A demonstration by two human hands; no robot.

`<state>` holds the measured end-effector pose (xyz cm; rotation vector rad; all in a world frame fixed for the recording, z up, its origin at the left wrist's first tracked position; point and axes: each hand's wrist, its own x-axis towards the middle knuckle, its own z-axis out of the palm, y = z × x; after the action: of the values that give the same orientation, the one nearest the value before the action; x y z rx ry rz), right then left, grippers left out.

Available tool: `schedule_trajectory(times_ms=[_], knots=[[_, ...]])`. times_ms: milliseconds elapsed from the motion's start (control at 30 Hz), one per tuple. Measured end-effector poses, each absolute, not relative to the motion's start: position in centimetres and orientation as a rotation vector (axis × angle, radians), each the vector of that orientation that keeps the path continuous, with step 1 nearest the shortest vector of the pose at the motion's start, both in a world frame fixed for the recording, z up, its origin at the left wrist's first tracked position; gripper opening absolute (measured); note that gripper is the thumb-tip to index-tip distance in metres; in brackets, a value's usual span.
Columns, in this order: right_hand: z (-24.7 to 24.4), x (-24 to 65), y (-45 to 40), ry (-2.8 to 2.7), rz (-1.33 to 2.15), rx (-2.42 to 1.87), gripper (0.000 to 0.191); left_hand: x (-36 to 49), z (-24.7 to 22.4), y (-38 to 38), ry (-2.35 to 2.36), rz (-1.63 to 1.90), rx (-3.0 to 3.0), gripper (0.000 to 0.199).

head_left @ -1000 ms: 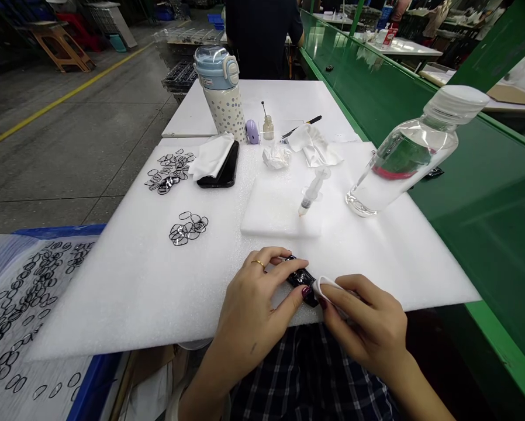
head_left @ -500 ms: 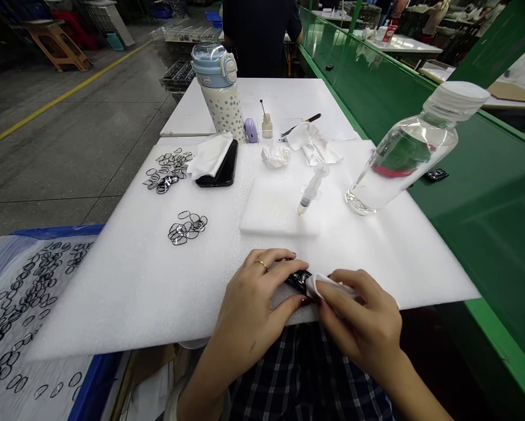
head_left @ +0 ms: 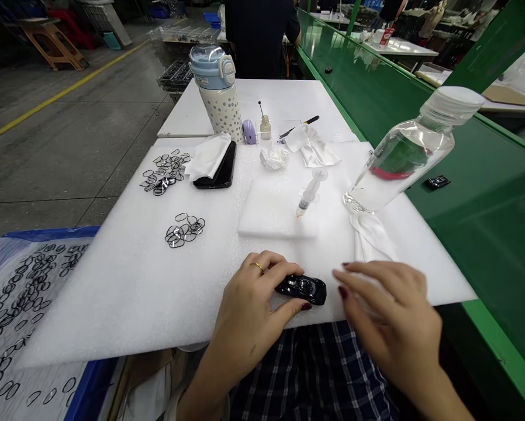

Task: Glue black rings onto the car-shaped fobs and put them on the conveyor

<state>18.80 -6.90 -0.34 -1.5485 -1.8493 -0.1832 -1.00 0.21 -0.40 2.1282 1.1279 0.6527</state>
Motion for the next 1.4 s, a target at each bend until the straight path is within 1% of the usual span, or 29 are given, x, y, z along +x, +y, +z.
schedule_trajectory(times_ms=[100,400,500,633,700,800,933,1000,1033,1067,1100,1133,1200,1233,1300,1367,1400], knots=[[-1.2,16.4,-8.0,-1.880,-0.044,-1.470,0.024,-1.0,-0.4,0.2,1.119,0.667,2.137,0.029],[-2.3,15.6,-7.8,-1.842,0.016,-1.468,0.023,-1.0,-0.3,0.1,1.109,0.675,2.129,0.027],[-1.9,15.7,-7.8,-1.839,0.068,-1.496,0.022,-1.0,-0.4,0.1,1.108,0.672,2.133,0.027],[-0.3,17.0,-8.0,-1.941,0.223,-1.484,0.028,-1.0,-0.5,0.1,1.106,0.671,2.136,0.029],[0.2,18.3,-8.1,-1.913,0.136,-1.522,0.030,-1.1,-0.4,0.2,1.117,0.665,2.133,0.030],[-0.2,21.1,-7.9,-1.731,-0.118,-1.765,0.031,-1.0,-0.4,0.1,1.135,0.642,2.119,0.031],[-1.2,24.5,-6.6,-1.664,-0.180,-1.947,0.029,-1.0,-0.3,0.0,1.151,0.621,2.104,0.030],[-1.0,24.7,-5.9,-1.585,-0.382,-1.980,0.026,-1.1,-0.2,0.0,1.155,0.615,2.094,0.032],[-0.8,24.2,-5.6,-1.552,-0.459,-1.960,0.026,-1.2,-0.2,0.1,1.157,0.618,2.081,0.037],[-0.5,23.2,-5.4,-1.564,-0.447,-1.902,0.027,-1.3,-0.2,0.2,1.157,0.625,2.062,0.043],[-0.3,21.9,-5.3,-1.630,-0.345,-1.812,0.031,-1.4,-0.2,0.2,1.154,0.643,2.040,0.050],[-0.1,20.3,-5.2,-1.746,-0.170,-1.689,0.036,-1.5,-0.3,0.3,1.147,0.667,2.016,0.055],[-0.1,17.2,-5.2,-2.005,0.209,-1.479,0.046,-1.8,-0.4,0.5,1.137,0.711,1.973,0.058],[-0.2,16.1,-5.2,-2.064,0.307,-1.416,0.047,-1.9,-0.5,0.6,1.140,0.726,1.960,0.056],[-0.2,15.4,-5.3,-2.072,0.355,-1.374,0.047,-2.0,-0.6,0.5,1.170,0.734,1.958,0.056],[-0.1,17.7,-5.9,-1.923,0.221,-1.483,0.046,-2.1,-0.8,0.3,1.232,0.732,1.968,0.053],[0.0,19.8,-6.6,-1.804,0.115,-1.616,0.046,-2.1,-0.8,0.1,1.258,0.734,1.980,0.049]])
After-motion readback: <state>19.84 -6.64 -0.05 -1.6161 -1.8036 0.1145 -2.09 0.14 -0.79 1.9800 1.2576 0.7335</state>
